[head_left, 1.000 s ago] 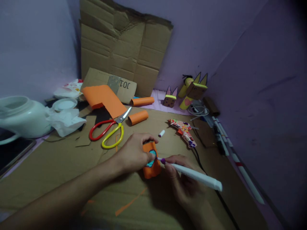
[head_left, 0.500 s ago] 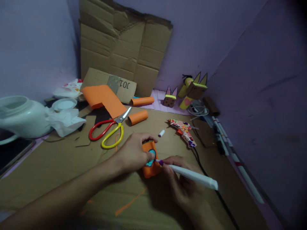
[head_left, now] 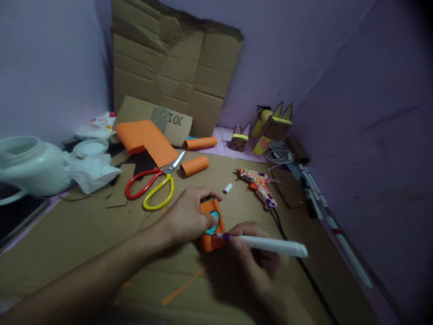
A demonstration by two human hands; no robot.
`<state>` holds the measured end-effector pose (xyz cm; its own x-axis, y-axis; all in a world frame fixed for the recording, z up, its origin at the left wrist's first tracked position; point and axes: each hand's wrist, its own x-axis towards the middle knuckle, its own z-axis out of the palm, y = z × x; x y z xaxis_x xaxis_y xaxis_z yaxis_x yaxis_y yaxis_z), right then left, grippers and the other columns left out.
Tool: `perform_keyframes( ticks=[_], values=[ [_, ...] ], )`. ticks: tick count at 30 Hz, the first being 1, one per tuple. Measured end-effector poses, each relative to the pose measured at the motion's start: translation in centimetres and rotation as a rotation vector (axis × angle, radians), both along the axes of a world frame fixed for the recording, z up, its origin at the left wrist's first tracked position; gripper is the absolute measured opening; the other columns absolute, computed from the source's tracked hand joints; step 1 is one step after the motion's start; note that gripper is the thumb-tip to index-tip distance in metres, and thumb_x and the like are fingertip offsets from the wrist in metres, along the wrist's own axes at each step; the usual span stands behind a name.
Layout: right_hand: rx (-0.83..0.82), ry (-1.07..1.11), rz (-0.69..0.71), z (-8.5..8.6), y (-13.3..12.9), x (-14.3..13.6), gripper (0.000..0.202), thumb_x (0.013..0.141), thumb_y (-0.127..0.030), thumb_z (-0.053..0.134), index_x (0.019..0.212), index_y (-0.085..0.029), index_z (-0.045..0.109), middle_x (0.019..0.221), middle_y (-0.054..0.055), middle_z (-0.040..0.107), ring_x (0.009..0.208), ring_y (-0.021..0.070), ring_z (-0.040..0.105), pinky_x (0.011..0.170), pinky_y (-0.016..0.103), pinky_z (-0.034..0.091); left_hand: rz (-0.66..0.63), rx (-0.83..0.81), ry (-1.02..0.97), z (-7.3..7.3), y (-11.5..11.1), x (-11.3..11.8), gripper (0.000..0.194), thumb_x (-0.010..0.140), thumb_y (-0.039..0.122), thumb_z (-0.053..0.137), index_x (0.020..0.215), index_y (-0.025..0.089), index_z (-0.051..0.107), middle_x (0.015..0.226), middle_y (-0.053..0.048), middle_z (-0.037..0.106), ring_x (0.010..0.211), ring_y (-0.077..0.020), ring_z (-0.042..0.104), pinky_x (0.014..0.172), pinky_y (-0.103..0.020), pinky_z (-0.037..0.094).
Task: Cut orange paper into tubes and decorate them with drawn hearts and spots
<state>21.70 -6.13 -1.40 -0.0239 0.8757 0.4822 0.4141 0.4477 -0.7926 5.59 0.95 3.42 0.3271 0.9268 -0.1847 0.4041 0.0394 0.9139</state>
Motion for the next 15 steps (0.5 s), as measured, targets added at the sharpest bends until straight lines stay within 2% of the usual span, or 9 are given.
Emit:
perform_keyframes(
  ticks=[3, 5, 9, 15],
  values=[
    [-0.075, 0.189, -0.12, -0.23, -0.25, -0.06, 0.015, 0.089, -0.031, 0.059, 0.082, -0.02, 0.067, 0.056, -0.001, 0.061, 0.044, 0.0122, 0.054, 0.04, 0.021, 0.041, -0.005, -0.019, -0.006, -0.2, 0.03, -0.06, 0.043, 0.061, 0.009, 0.062, 0.103, 0.016, 0.067, 0.102, -0.006, 0.069, 0.091, -0.0228, 0.063, 0.077, -0.032, 0.05],
    [-0.071, 0.231, -0.163, -0.3, -0.27, -0.09, 0.016, 0.089, -0.032, 0.059, 0.081, -0.02, 0.067, 0.055, -0.002, 0.059, 0.044, 0.0115, 0.053, 0.04, 0.02, 0.04, -0.01, -0.028, -0.005, -0.3, 0.06, -0.09, 0.044, 0.061, 0.01, 0.061, 0.105, 0.016, 0.067, 0.1, -0.005, 0.069, 0.087, -0.0218, 0.063, 0.073, -0.03, 0.05],
    [0.005, 0.084, -0.121, -0.12, -0.17, -0.12, 0.011, 0.088, -0.027, 0.059, 0.084, -0.021, 0.068, 0.064, 0.0, 0.064, 0.051, 0.013, 0.058, 0.044, 0.022, 0.043, -0.016, -0.019, 0.009, -0.22, 0.07, -0.13, 0.044, 0.06, 0.01, 0.063, 0.104, 0.015, 0.067, 0.099, -0.005, 0.068, 0.087, -0.0216, 0.062, 0.073, -0.03, 0.049],
    [0.094, -0.121, -0.015, 0.43, 0.2, 0.26, 0.009, 0.087, -0.02, 0.056, 0.083, -0.021, 0.065, 0.067, 0.002, 0.068, 0.056, 0.0149, 0.063, 0.049, 0.024, 0.049, -0.009, -0.045, 0.027, 0.1, 0.04, -0.12, 0.042, 0.059, 0.013, 0.063, 0.102, 0.015, 0.067, 0.102, -0.006, 0.07, 0.1, -0.0262, 0.062, 0.083, -0.032, 0.049]
  ],
)
